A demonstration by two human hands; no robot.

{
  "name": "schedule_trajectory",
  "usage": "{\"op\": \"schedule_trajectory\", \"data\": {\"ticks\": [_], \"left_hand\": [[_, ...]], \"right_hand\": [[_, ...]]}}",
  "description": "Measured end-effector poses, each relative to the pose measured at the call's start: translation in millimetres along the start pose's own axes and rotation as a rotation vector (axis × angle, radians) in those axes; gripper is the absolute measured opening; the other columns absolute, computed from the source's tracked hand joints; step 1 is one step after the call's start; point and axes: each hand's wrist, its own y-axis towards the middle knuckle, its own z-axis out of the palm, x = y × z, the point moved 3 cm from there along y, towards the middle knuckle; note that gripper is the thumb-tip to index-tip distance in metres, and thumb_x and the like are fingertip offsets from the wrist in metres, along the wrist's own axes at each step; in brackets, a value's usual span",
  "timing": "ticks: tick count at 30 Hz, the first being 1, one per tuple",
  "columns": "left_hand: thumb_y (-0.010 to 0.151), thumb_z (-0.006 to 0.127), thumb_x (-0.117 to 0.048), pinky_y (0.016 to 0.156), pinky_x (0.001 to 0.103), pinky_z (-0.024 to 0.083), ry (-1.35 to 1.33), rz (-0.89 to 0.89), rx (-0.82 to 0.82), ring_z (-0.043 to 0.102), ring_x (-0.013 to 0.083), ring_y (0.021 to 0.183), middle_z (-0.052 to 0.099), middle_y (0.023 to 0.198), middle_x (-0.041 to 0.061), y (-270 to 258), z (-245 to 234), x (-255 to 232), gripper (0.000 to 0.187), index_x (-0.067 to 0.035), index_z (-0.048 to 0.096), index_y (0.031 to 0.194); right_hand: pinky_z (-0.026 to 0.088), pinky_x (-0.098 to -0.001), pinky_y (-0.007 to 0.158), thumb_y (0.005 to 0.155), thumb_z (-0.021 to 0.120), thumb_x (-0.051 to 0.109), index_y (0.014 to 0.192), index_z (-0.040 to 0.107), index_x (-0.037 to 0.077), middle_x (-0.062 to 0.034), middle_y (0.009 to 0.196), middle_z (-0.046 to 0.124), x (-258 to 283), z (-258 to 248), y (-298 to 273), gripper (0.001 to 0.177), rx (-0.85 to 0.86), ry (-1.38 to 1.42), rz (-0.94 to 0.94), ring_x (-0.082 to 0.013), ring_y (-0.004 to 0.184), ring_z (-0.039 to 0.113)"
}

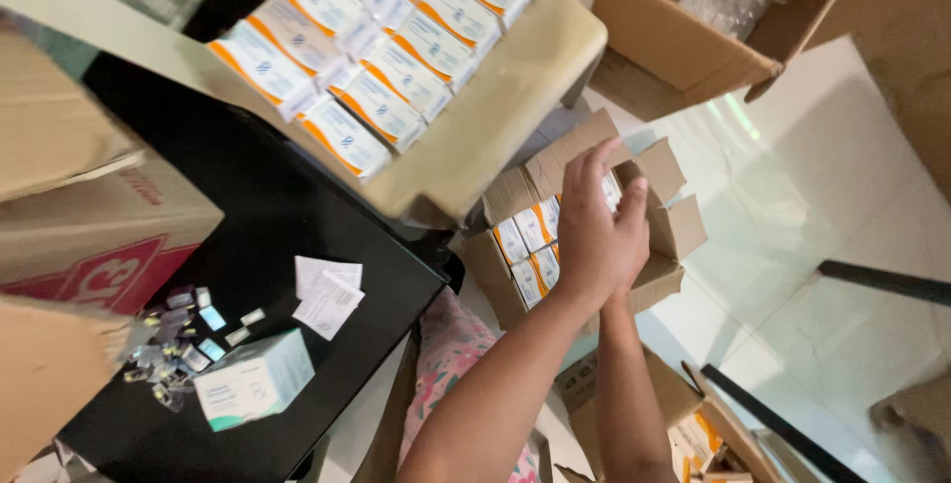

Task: The person transfers small white and orange boxes from a plastic chair into a cardboard box on the floor, arranging them in neat rows. The person then briefly handles small foil-wrapped items from a separate box.

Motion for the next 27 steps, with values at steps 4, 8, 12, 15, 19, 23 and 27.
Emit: {"op": "schedule_trajectory", "data": {"ticks": [4,8,12,15,19,23,27], "left_hand": [[0.109,0.057,-0.023,0.121,0.046,0.037,-0.037,0.131,-0.440,0.049,0.0365,0.141,0.050,0.150,0.021,7.1,-57.1,-12.1,0.048,-0.002,0.044,0.151],[0.110,0.052,-0.021,0.122,0.048,0.031,-0.105,0.067,-0.743,0.044,0.0358,0.143,0.045,0.154,0.022,13.4,-118.3,-6.3,0.050,0.001,0.039,0.152],[0.110,0.050,-0.018,0.123,0.046,0.030,-0.255,0.031,-0.847,0.045,0.0319,0.143,0.045,0.153,0.019,22.6,-159.9,7.6,0.046,0.001,0.039,0.151],[0.109,0.050,-0.017,0.119,0.044,0.030,-0.263,-0.029,-0.858,0.047,0.0298,0.139,0.047,0.150,0.018,25.7,-174.3,15.4,0.046,-0.001,0.039,0.150],[0.108,0.049,-0.017,0.118,0.042,0.030,-0.302,-0.087,-0.859,0.047,0.0276,0.139,0.048,0.150,0.016,25.3,-182.5,24.8,0.045,-0.002,0.040,0.150],[0.107,0.050,-0.020,0.116,0.044,0.033,-0.433,-0.171,-0.846,0.047,0.0298,0.137,0.047,0.151,0.018,28.6,-186.4,32.7,0.048,-0.001,0.039,0.150],[0.102,0.058,-0.026,0.112,0.043,0.040,-0.606,-0.298,-0.816,0.045,0.0281,0.137,0.037,0.154,0.019,34.4,-187.0,41.7,0.063,-0.002,0.030,0.152]], "right_hand": [[0.058,-0.0325,0.095,0.106,0.066,0.005,0.132,0.061,-0.001,-0.0107,0.118,0.070,139.3,65.6,22.2,0.027,0.096,-0.015,-0.299,-0.0172,0.108,0.069],[0.057,-0.0325,0.089,0.101,0.069,-0.002,0.138,0.060,0.001,-0.0117,0.118,0.067,260.1,165.7,57.4,0.038,0.345,-0.105,-0.687,-0.0186,0.104,0.066],[0.056,-0.0320,0.079,0.098,0.078,0.014,0.140,0.061,0.006,-0.0129,0.125,0.063,298.3,279.1,52.9,0.046,0.473,-0.276,-0.723,-0.0191,0.098,0.065],[0.057,-0.0329,0.083,0.101,0.087,0.023,0.135,0.060,0.011,-0.0155,0.123,0.054,298.1,338.4,46.0,0.045,0.376,-0.331,-0.776,-0.0225,0.093,0.064],[0.058,-0.0352,0.081,0.085,0.100,0.024,0.126,0.040,0.013,-0.0173,0.122,0.040,281.8,361.6,42.5,0.074,0.341,-0.262,-0.576,-0.0316,0.102,0.057],[0.063,-0.0346,0.068,0.078,0.090,0.005,0.118,0.031,0.018,-0.0128,0.127,0.035,273.7,354.2,42.2,0.072,0.580,0.053,-0.001,-0.0273,0.102,0.062],[0.055,-0.0349,0.066,0.082,0.082,-0.004,0.125,0.034,0.019,-0.0138,0.128,0.039,283.0,311.6,22.1,0.068,0.804,0.373,0.192,-0.0285,0.102,0.059]]}}
